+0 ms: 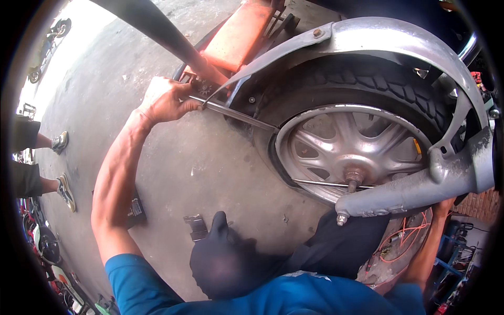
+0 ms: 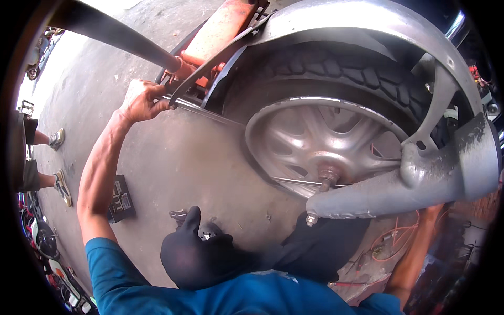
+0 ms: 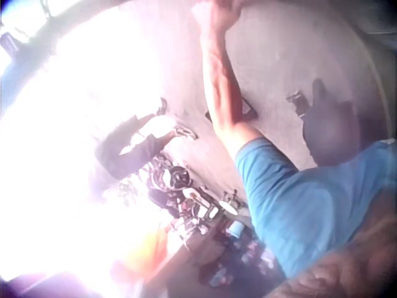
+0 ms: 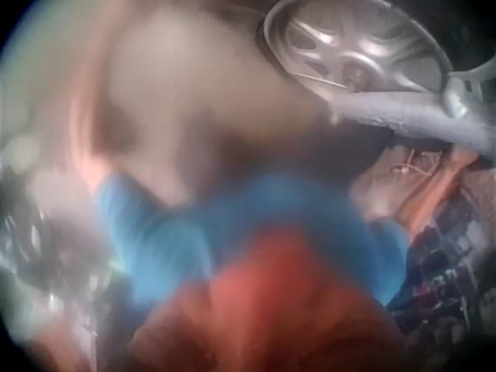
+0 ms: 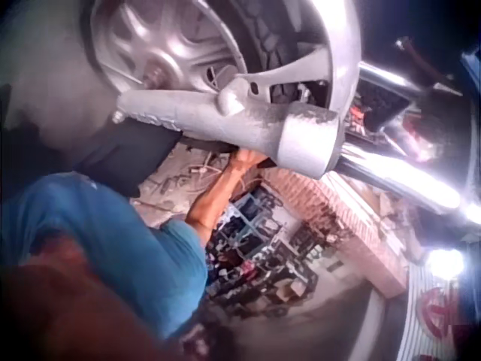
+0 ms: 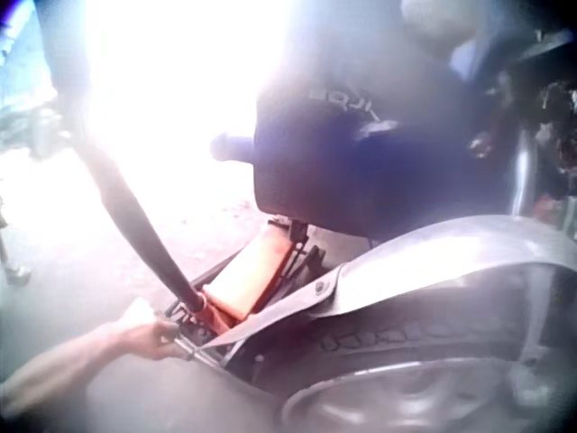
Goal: The person removes the valve component from a motorcycle wheel by hand, presses the tire to unseat the bead, and pries the tire off the rim using tire levers.
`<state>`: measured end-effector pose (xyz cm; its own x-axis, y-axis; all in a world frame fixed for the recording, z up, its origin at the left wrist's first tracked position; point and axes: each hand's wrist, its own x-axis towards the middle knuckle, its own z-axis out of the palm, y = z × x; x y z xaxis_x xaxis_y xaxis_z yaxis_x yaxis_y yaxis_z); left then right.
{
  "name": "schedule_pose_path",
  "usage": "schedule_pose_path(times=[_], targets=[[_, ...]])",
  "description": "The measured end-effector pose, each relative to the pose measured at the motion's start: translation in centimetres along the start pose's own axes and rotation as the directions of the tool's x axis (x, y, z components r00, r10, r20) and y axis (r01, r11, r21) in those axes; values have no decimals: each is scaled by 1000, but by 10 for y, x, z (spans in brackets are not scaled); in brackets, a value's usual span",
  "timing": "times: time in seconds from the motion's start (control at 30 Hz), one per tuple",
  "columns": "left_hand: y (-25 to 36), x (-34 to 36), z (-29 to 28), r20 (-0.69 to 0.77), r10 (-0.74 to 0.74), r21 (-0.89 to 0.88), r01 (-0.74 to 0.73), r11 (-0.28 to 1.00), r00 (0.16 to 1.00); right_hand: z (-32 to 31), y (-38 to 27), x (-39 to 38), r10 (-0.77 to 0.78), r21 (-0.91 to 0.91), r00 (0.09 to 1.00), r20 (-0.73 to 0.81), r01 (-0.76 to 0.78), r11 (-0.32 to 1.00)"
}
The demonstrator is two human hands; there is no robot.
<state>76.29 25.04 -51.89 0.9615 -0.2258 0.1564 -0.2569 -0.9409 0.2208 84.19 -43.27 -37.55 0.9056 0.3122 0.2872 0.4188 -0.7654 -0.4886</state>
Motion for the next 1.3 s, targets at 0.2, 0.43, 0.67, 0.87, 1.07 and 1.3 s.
schedule_pose_path(times=[0.2, 0.43, 0.67, 0.87, 1.07, 1.3], targets=[[11, 0, 1, -20, 4, -35, -5, 999, 1000, -13, 19, 1, -27, -70, 999, 30, 29, 997], [139, -64, -41, 60, -347, 185, 331, 925, 936, -19, 5, 12, 26, -138, 1000, 7, -25, 990], [173, -104, -73, 482, -192, -149, 296, 944, 855, 24, -71, 32, 57, 34, 998, -22, -56, 998], [189, -122, -60, 301, -562, -840, 493, 226, 771, 20, -77, 29, 1, 68, 1000, -26, 0, 998], [222, -106, -72, -68, -12, -867, -53, 495, 998, 19, -66, 27, -7, 53, 993, -118, 14, 999], [286, -45, -71, -410, 537, -531, -672, 517, 737, 22, -74, 28, 31, 106, 999, -40, -27, 994]])
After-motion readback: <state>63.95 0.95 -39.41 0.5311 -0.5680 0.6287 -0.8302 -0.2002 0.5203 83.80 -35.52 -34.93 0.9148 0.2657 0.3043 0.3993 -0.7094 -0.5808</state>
